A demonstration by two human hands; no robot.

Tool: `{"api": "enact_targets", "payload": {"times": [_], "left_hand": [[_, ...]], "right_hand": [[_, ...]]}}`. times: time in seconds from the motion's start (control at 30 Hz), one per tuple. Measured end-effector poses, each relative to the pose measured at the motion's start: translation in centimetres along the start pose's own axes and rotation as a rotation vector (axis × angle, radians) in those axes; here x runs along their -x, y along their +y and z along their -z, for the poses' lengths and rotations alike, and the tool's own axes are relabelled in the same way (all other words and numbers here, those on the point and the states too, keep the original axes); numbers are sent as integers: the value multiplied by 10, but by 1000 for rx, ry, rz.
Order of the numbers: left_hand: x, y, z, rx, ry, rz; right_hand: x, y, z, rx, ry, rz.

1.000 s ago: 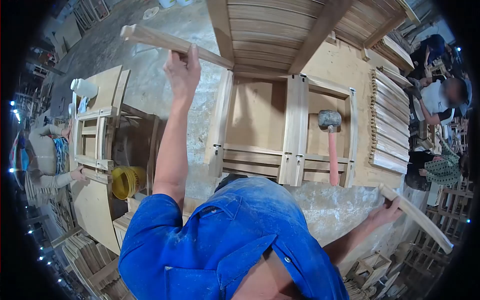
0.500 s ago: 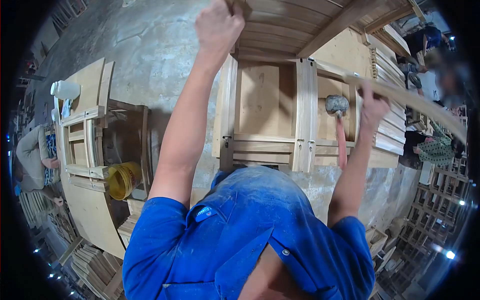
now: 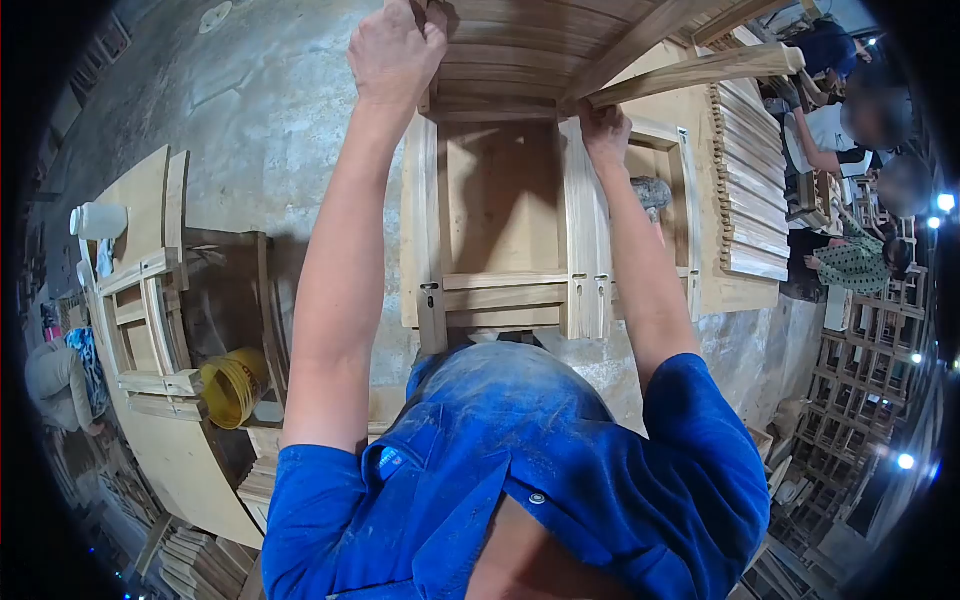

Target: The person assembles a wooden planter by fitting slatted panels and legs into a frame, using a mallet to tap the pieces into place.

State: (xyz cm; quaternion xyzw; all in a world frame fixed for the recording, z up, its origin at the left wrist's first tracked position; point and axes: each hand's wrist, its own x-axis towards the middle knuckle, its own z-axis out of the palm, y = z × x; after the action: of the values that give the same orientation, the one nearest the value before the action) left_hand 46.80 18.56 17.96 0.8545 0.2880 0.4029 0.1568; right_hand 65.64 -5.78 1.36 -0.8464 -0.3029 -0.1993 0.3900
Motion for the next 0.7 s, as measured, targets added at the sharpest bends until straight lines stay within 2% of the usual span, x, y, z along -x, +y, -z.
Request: {"api": "enact_targets", "payload": {"times": [0.03,0.1,0.13,0.2,0.23,0.3,0.37,0.43,0.5,0.53,0.6,0.67,0.7], "left_hand": [[2,0,3,-2,-4,9],[12,-1,10,238,-134,148],[22,-10,6,233,-143,159],[40,-19,4,221,17,185],[46,-17,5,221,8,190],[55,-1,10,482,155,142],[35,39,32,448,249,-194],[16,63,47,390,211,-320],[-4,98,52,564,303,-399],[-14,119,58,622,340,-435],[-29,166,73,571,395,-729],[-49,223,64,527,364,-852],[-63,250,53,497,322,-882]], "right_hand": [[1,4,-5,15,19,11],[-1,9,-6,71,-26,3],[-1,7,-5,128,-58,-7],[-3,7,-12,121,-48,-24],[-4,9,-16,117,-24,-35],[-4,11,-25,143,-5,-41],[-3,4,-24,118,-21,-95],[0,5,-26,79,-35,-94],[5,8,-27,40,-28,-88],[6,5,-26,-109,48,12],[3,0,-21,-179,157,141],[2,6,-24,-56,-65,-151],[3,13,-27,-71,-60,-135]]}}
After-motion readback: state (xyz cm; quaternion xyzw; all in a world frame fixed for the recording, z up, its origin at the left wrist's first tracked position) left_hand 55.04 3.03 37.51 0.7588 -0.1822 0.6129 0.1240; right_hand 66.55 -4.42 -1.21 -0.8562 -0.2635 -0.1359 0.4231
